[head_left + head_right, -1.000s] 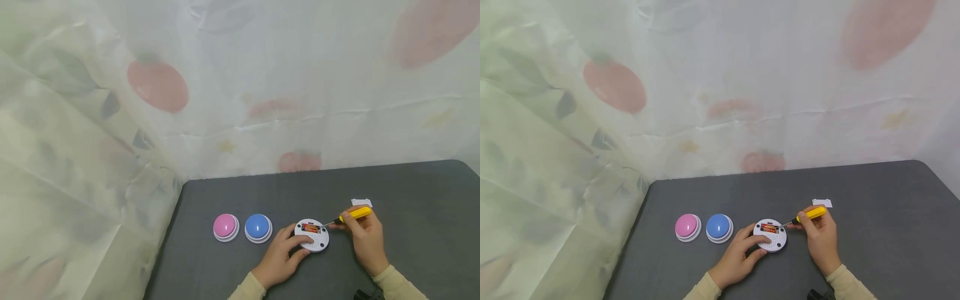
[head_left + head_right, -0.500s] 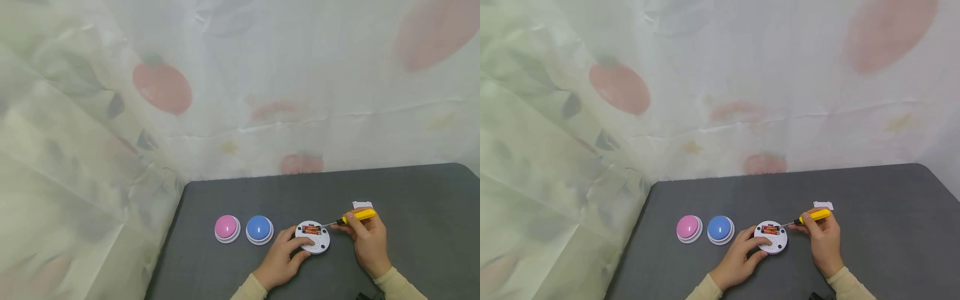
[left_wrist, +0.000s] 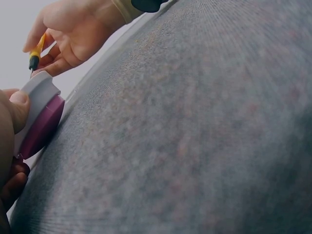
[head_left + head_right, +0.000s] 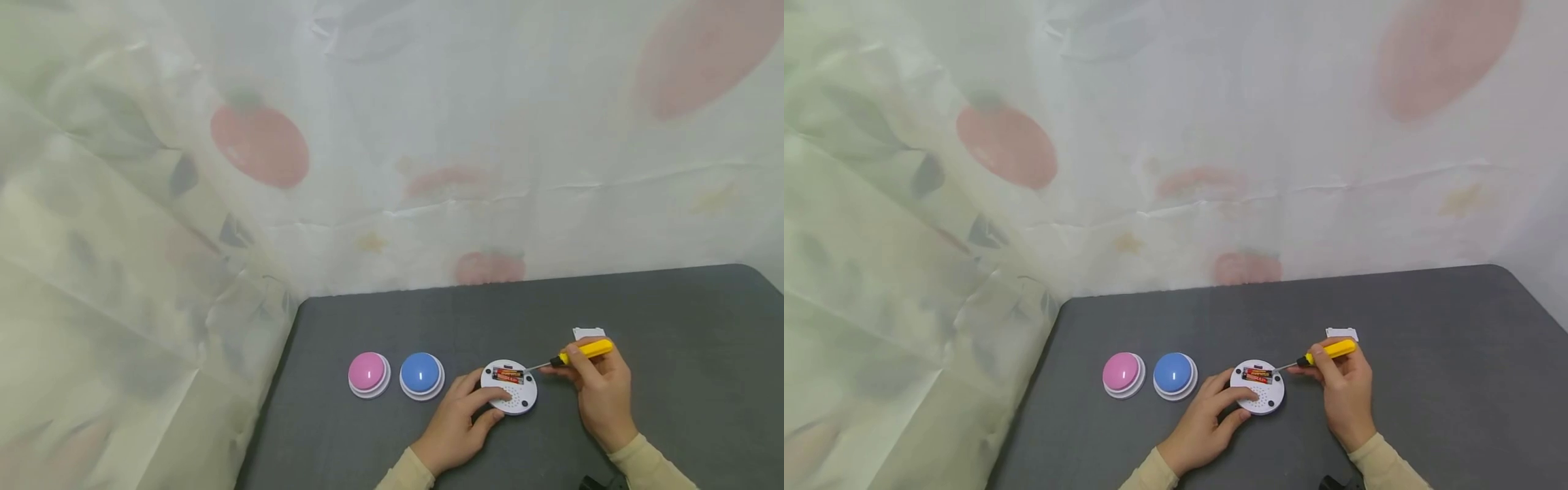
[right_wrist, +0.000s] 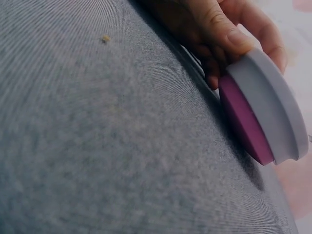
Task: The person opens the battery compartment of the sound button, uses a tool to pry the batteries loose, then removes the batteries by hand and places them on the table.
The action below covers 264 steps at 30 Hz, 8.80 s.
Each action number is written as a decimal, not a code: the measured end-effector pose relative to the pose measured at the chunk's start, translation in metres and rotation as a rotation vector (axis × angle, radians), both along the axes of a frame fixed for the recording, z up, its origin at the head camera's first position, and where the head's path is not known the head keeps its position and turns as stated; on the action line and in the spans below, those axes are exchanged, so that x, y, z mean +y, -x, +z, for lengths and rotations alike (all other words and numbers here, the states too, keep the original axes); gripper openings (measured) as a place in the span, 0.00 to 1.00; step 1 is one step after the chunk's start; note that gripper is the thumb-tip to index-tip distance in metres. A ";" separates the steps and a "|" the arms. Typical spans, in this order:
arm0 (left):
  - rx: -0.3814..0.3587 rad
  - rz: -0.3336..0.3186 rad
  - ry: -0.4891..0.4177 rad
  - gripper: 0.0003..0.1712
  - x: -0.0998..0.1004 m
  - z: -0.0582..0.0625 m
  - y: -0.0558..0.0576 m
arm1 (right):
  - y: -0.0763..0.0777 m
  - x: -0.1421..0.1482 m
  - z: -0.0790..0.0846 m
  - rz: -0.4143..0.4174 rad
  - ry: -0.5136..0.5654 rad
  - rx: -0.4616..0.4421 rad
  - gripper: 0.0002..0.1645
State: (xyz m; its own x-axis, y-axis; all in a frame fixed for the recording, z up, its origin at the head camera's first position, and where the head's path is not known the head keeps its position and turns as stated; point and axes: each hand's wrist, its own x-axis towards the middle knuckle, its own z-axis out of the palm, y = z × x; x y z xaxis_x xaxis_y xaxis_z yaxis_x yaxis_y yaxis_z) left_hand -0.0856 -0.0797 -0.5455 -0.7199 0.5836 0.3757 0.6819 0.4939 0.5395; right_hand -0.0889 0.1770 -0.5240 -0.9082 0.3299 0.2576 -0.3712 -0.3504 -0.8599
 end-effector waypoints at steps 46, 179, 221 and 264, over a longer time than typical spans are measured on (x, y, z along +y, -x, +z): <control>-0.011 0.052 -0.073 0.38 0.000 -0.004 0.001 | 0.024 0.167 -0.001 -0.515 -1.069 -0.600 0.27; -0.013 0.109 -0.068 0.29 0.000 -0.002 -0.002 | 0.001 0.016 -0.001 0.197 -1.221 0.568 0.25; 0.008 0.121 -0.060 0.30 -0.003 -0.006 0.000 | 0.016 0.063 -0.012 0.037 -1.320 0.313 0.29; 0.025 0.126 -0.060 0.30 -0.004 -0.006 0.001 | 0.023 0.087 -0.022 -0.077 -1.360 0.278 0.23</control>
